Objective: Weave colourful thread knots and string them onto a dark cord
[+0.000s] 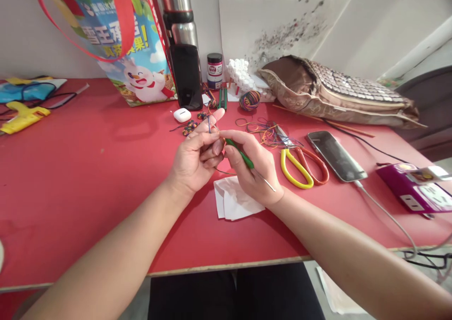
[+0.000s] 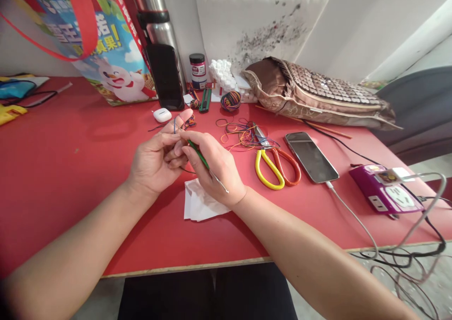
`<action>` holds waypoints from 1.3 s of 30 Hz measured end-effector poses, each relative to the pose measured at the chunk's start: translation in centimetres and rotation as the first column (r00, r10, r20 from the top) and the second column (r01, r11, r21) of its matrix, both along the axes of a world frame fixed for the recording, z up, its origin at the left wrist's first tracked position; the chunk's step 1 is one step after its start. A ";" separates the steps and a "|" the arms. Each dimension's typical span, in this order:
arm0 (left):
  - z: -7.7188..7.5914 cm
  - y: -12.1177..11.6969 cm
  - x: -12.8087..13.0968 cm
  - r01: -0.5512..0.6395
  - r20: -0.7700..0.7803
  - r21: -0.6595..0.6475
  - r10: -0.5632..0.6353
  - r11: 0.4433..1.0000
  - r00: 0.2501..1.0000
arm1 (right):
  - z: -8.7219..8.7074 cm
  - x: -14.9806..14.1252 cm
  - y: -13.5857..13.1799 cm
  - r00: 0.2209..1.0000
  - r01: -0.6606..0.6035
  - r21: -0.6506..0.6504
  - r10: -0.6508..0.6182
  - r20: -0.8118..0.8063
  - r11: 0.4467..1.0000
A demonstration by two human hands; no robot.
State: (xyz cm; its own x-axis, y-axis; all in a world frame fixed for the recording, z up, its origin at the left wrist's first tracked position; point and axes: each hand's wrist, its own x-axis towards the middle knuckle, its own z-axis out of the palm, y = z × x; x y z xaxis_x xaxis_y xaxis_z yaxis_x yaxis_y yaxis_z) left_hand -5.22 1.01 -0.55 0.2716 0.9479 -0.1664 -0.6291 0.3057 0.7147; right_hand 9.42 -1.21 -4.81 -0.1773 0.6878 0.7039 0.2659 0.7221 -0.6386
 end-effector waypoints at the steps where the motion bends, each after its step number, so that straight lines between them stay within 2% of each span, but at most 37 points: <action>1: 0.0 0.0 -0.1 0.003 -0.016 0.024 -0.003 1.000 1.000 | 0.0 0.0 0.0 1.000 -0.016 0.002 0.016 -0.019 1.000; 4: -0.2 -0.2 -0.3 -0.026 -0.081 0.093 0.034 0.995 0.996 | 0.1 0.0 0.0 0.994 -0.057 -0.008 0.056 -0.095 0.998; 6: -0.5 -0.3 -0.1 -0.067 -0.114 0.128 0.081 0.990 0.990 | 0.1 -0.2 0.0 0.994 -0.044 -0.039 0.040 -0.104 0.998; 11: -1.1 -0.4 0.7 -0.114 -0.111 0.112 0.127 0.987 0.986 | -0.2 -0.4 0.0 0.996 0.080 -0.012 -0.080 0.026 0.997; 16: -0.4 0.0 0.7 -0.087 -0.040 -0.007 0.086 0.996 0.995 | -0.5 -0.2 0.1 0.993 0.079 0.069 -0.085 0.082 0.994; 21: 0.0 0.0 -0.1 0.023 -0.042 0.006 -0.023 1.000 0.999 | 0.0 0.1 0.3 1.000 -0.008 0.110 0.006 0.011 0.994; 27: -0.3 -0.1 -0.3 0.038 -0.088 0.060 -0.032 0.997 0.996 | 0.6 0.2 -0.1 0.989 -0.049 -0.050 0.041 -0.143 0.998; 32: -0.5 0.0 -0.2 0.008 -0.104 0.100 0.002 0.995 0.995 | 0.5 -0.2 0.0 0.945 -0.100 -0.180 0.037 -0.325 0.978; 39: -0.4 0.2 -0.3 -0.019 -0.103 0.104 0.030 0.994 0.994 | 0.1 -0.2 0.3 0.946 -0.126 -0.208 0.054 -0.321 0.970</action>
State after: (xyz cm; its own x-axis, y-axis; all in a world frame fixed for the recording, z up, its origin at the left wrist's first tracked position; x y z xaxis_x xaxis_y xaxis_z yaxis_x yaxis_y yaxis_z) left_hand -5.54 1.21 -0.98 0.2341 0.9677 -0.0938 -0.5556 0.2123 0.8039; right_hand 9.23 -0.90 -4.75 -0.0434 0.8247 0.5640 -0.0314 0.5631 -0.8258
